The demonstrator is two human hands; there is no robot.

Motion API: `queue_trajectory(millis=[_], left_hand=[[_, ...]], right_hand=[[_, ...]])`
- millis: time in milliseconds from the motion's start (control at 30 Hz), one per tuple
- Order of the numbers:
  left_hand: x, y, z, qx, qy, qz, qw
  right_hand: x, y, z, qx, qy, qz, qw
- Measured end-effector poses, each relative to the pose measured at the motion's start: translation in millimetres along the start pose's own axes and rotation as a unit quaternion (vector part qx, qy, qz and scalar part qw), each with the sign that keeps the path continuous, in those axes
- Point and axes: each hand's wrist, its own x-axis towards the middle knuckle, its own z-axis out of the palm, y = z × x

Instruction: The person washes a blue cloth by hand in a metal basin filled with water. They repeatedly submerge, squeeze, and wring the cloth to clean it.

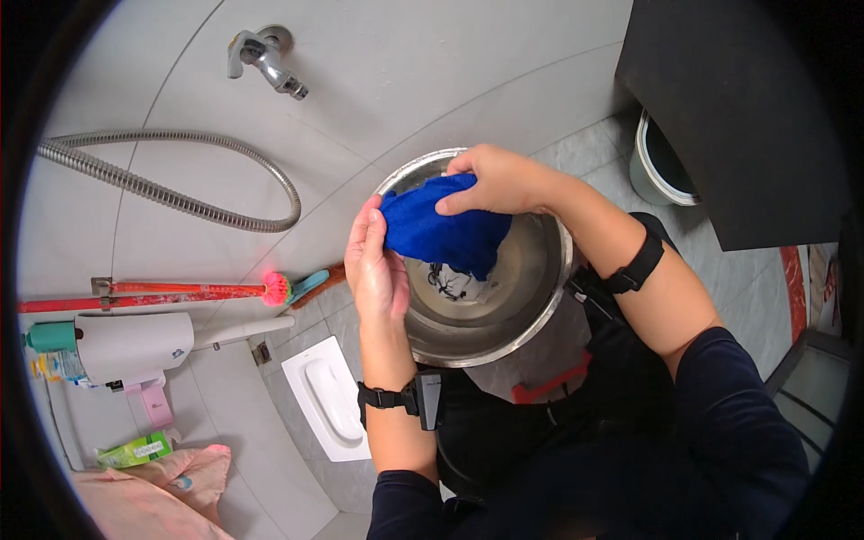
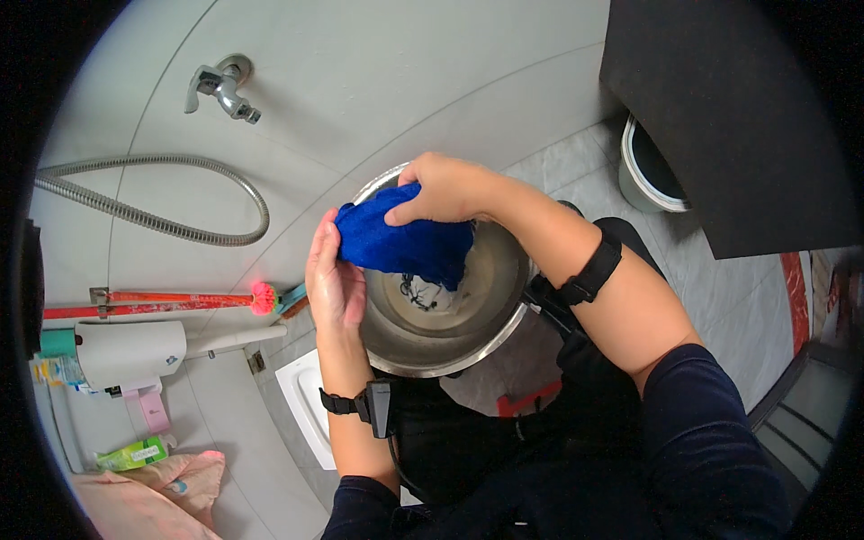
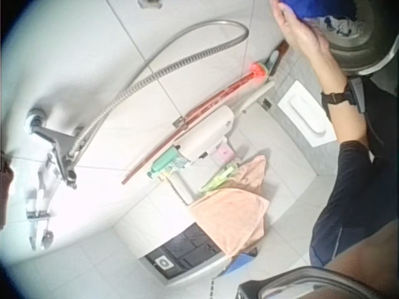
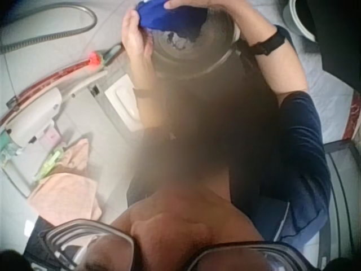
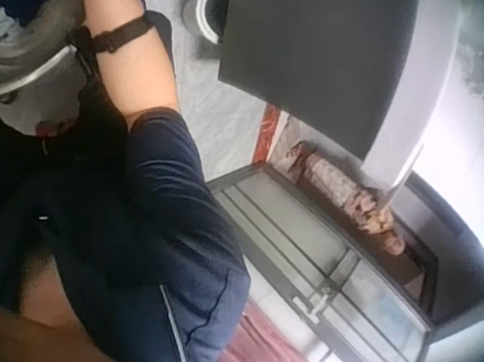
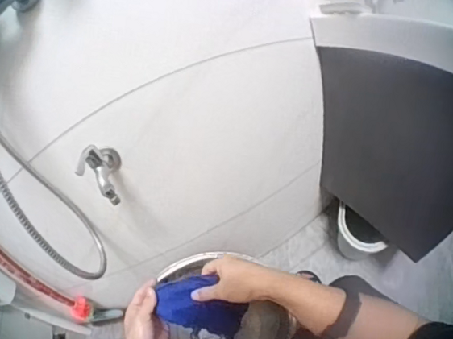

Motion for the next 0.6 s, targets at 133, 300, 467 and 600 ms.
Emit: queue_trajectory(millis=[133, 300, 467, 600], left_hand=[[5.4, -4.3, -2.5, 0.023, 0.015, -0.01, 1.0], [13.1, -8.9, -5.7, 0.012, 0.031, -0.039, 0.999], [5.5, -14.8, 15.3, 0.091, -0.035, -0.061, 0.993], [4.0, -21.1, 17.6, 0.112, -0.099, -0.096, 0.984]], right_hand=[[6.0, 9.3, -7.8, -0.005, 0.016, 0.008, 1.0], [-0.8, 0.5, -7.2, 0.054, -0.027, 0.032, 0.998], [0.2, 3.6, -3.0, 0.235, -0.055, 0.035, 0.97], [4.7, 5.5, -1.5, 0.298, -0.059, 0.031, 0.952]])
